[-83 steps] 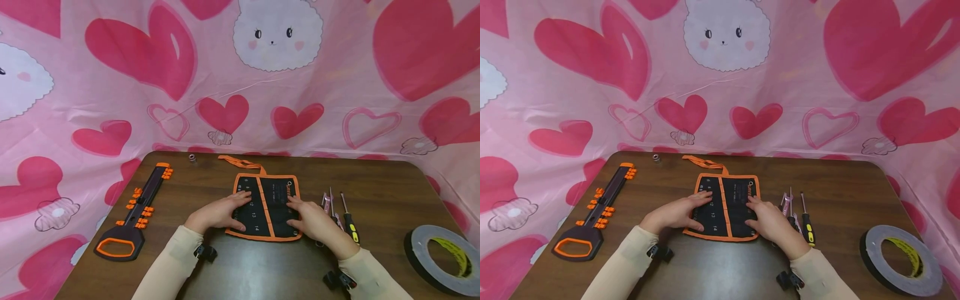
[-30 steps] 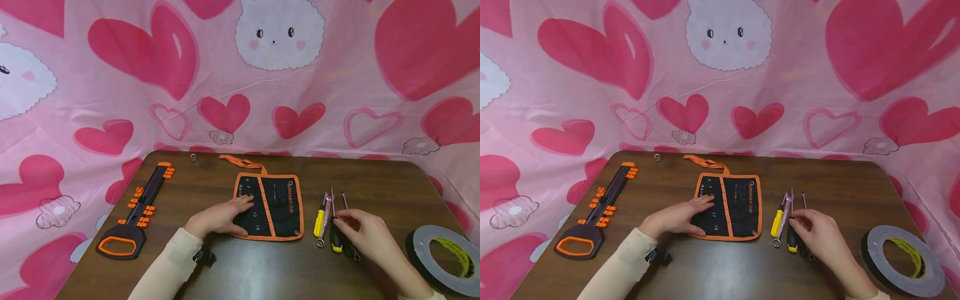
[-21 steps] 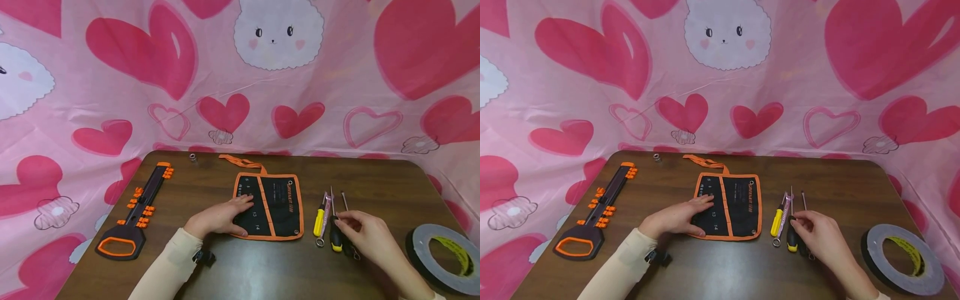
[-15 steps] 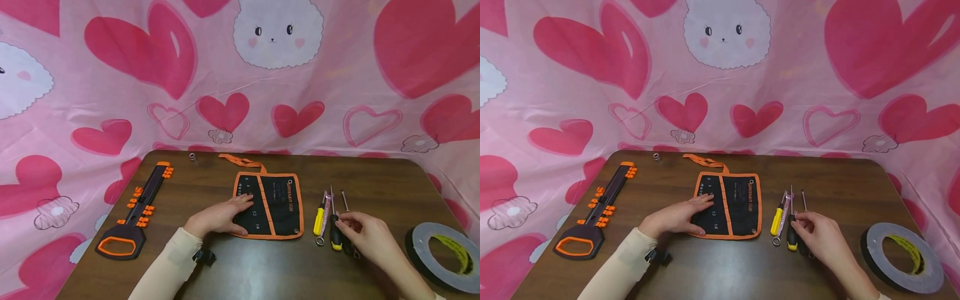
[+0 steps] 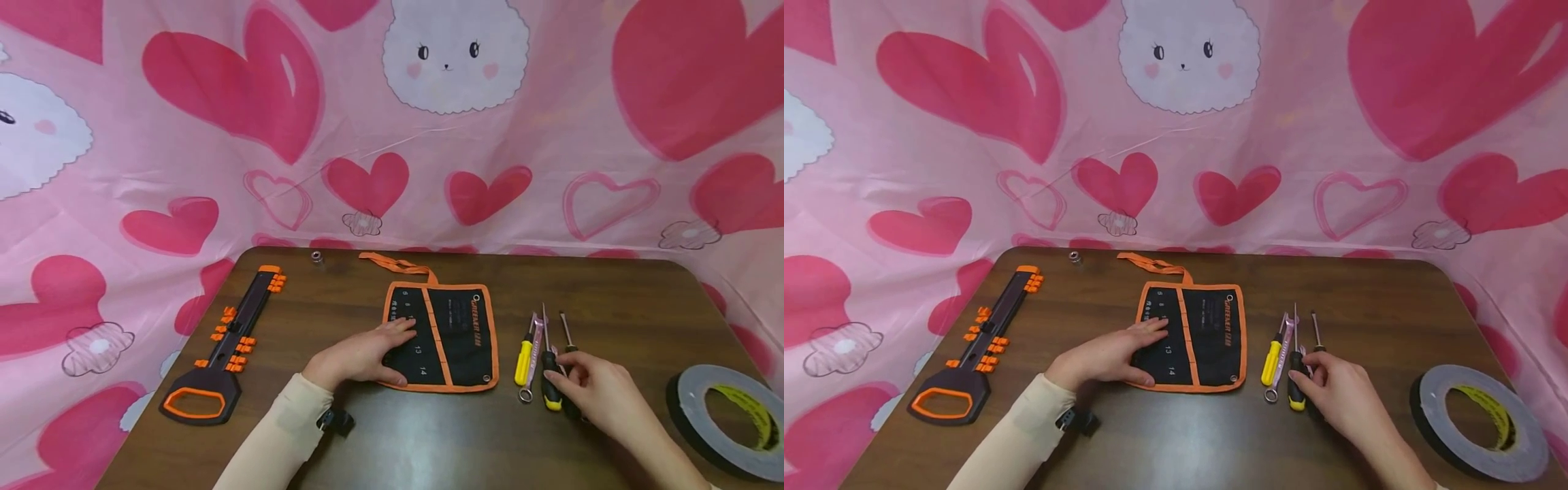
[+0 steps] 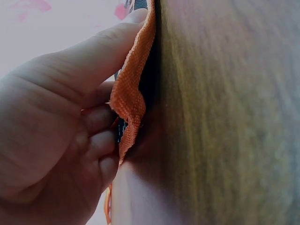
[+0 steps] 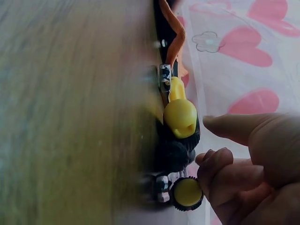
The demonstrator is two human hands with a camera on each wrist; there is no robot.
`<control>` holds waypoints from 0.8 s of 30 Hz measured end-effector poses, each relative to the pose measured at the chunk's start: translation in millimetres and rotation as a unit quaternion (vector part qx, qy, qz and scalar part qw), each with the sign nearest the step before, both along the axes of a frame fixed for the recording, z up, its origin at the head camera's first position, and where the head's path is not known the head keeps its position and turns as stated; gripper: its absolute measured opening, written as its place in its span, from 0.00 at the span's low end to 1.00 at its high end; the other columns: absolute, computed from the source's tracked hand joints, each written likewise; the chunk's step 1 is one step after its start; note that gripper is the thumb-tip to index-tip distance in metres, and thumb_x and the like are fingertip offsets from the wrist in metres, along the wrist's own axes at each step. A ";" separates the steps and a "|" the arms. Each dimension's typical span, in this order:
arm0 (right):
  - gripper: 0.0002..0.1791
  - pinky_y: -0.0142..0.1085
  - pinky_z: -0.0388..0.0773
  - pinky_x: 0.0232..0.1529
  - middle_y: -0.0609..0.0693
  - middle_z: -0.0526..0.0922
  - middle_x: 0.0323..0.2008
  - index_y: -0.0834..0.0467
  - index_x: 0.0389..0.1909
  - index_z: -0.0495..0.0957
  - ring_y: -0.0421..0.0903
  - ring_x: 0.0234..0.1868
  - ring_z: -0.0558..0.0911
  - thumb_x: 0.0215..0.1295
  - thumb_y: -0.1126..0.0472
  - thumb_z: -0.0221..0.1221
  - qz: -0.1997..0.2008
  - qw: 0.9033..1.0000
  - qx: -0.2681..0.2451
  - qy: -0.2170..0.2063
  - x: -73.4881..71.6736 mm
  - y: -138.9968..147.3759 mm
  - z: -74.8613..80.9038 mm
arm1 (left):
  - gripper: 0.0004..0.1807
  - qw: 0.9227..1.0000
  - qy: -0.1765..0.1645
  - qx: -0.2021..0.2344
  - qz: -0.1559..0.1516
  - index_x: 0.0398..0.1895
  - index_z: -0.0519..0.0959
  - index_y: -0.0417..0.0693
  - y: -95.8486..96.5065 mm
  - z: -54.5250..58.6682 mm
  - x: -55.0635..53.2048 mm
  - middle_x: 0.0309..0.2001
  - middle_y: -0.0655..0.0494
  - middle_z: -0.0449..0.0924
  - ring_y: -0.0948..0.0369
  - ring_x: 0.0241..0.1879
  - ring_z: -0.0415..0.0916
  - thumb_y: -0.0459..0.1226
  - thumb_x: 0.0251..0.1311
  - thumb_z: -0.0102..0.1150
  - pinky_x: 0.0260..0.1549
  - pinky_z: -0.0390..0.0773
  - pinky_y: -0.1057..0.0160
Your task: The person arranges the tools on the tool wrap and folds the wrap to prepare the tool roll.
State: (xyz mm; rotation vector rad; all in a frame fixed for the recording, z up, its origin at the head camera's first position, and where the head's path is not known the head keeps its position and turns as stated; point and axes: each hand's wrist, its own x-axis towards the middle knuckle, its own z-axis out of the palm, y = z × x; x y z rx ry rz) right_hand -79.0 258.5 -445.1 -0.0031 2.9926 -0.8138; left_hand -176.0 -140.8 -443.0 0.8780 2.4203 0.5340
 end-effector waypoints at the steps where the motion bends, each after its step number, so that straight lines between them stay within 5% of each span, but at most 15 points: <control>1: 0.22 0.32 0.62 0.24 0.43 0.75 0.22 0.67 0.47 0.87 0.39 0.22 0.68 0.68 0.51 0.74 0.001 1.000 0.001 0.002 0.5 -0.6 -0.7 | 0.51 1.000 0.000 0.000 0.001 0.85 0.63 0.52 0.1 -0.4 0.1 0.89 0.61 0.50 0.56 0.89 0.44 0.55 0.63 0.76 0.83 0.60 0.46; 15: 0.23 0.34 0.63 0.23 0.45 0.75 0.21 0.66 0.42 0.86 0.44 0.23 0.71 0.66 0.47 0.74 -0.004 0.998 0.010 -0.058 -4.2 -4.0 1.3 | 0.51 1.000 -0.006 0.003 0.003 0.85 0.63 0.53 1.4 -0.5 -0.2 0.89 0.62 0.50 0.57 0.89 0.43 0.55 0.63 0.77 0.84 0.60 0.46; 24: 0.25 0.37 0.72 0.19 0.47 0.76 0.19 0.66 0.46 0.85 0.44 0.13 0.76 0.68 0.46 0.72 -0.024 0.991 -0.025 -0.128 -7.7 -6.3 4.6 | 0.51 1.000 -0.011 0.002 0.009 0.85 0.63 0.54 0.8 0.4 -0.2 0.89 0.63 0.49 0.57 0.89 0.43 0.55 0.63 0.76 0.84 0.60 0.46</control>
